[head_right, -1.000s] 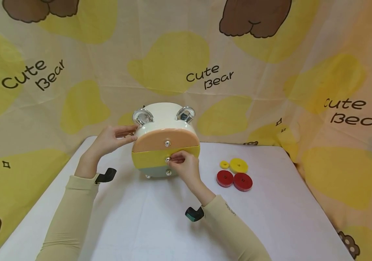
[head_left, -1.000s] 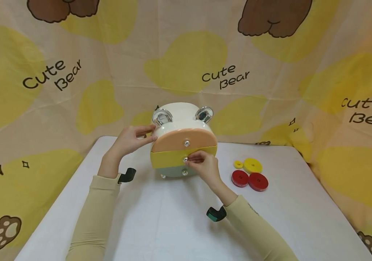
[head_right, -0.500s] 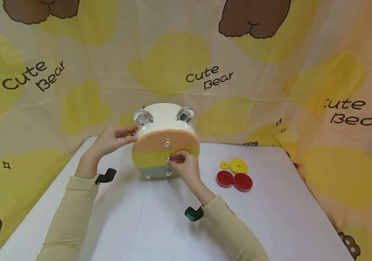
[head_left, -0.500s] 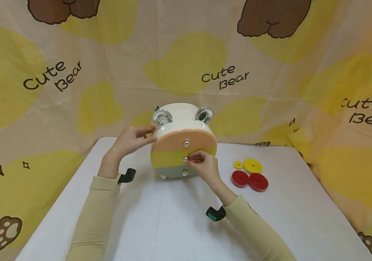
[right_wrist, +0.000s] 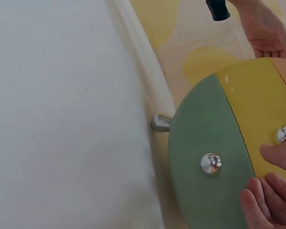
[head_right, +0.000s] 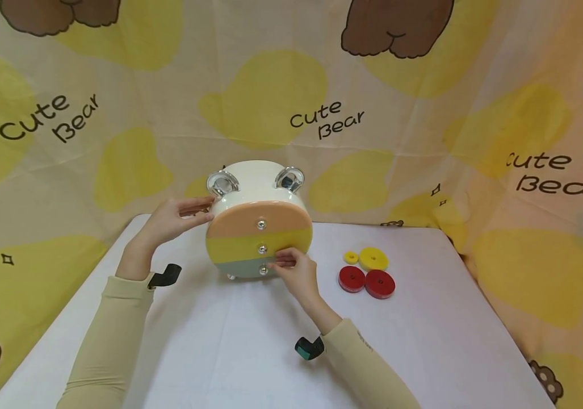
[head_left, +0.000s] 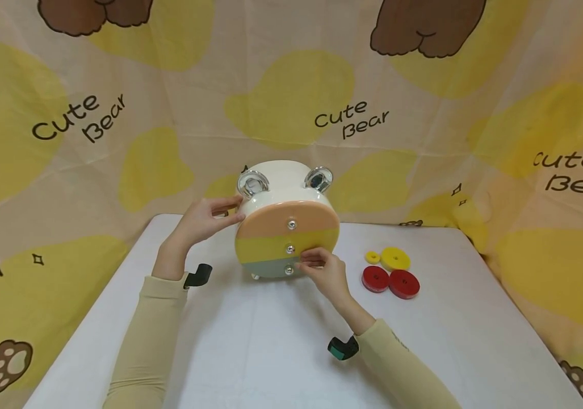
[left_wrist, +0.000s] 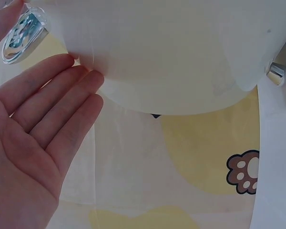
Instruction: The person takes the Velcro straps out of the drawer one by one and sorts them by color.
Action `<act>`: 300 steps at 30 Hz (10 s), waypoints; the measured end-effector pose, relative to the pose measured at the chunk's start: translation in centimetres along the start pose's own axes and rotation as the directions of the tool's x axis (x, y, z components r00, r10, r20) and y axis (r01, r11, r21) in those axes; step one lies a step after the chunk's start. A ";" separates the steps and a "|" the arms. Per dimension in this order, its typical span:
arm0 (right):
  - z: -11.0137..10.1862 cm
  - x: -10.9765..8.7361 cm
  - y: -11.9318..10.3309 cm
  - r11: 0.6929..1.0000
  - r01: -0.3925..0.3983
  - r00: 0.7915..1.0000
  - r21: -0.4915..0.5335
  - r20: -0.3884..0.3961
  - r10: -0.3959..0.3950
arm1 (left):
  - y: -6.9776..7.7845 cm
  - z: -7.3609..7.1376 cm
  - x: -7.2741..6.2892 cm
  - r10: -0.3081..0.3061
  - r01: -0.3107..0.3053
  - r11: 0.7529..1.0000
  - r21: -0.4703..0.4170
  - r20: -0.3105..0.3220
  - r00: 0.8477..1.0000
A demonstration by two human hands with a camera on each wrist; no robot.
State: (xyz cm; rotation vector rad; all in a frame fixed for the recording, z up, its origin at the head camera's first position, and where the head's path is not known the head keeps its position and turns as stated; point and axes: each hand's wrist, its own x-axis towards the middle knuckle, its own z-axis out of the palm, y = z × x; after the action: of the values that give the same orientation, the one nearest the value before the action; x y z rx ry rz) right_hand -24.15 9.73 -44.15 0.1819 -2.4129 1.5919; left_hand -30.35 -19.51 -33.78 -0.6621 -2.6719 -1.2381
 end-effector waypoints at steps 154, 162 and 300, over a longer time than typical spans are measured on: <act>0.7 -9.1 2.3 0.997 0.072 0.997 -0.041 0.008 -0.071 | -0.4 0.1 0.2 -0.015 0.016 1.000 -0.021 0.018 1.000; 0.0 -9.1 2.2 0.997 0.073 0.994 -0.031 0.078 -0.070 | -0.3 0.2 0.3 -0.005 0.005 1.000 -0.018 0.011 1.000; -4.1 1.7 -0.6 0.892 0.294 0.795 -0.342 0.606 -0.030 | -0.8 0.0 0.3 -0.011 0.012 0.999 -0.032 0.026 1.000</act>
State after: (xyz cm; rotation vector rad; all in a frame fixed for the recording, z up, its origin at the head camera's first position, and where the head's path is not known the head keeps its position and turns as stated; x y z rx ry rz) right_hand -25.08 13.25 -41.63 0.9010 -3.0231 0.9797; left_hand -30.96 -19.87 -34.24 -0.6728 -2.6861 -1.2866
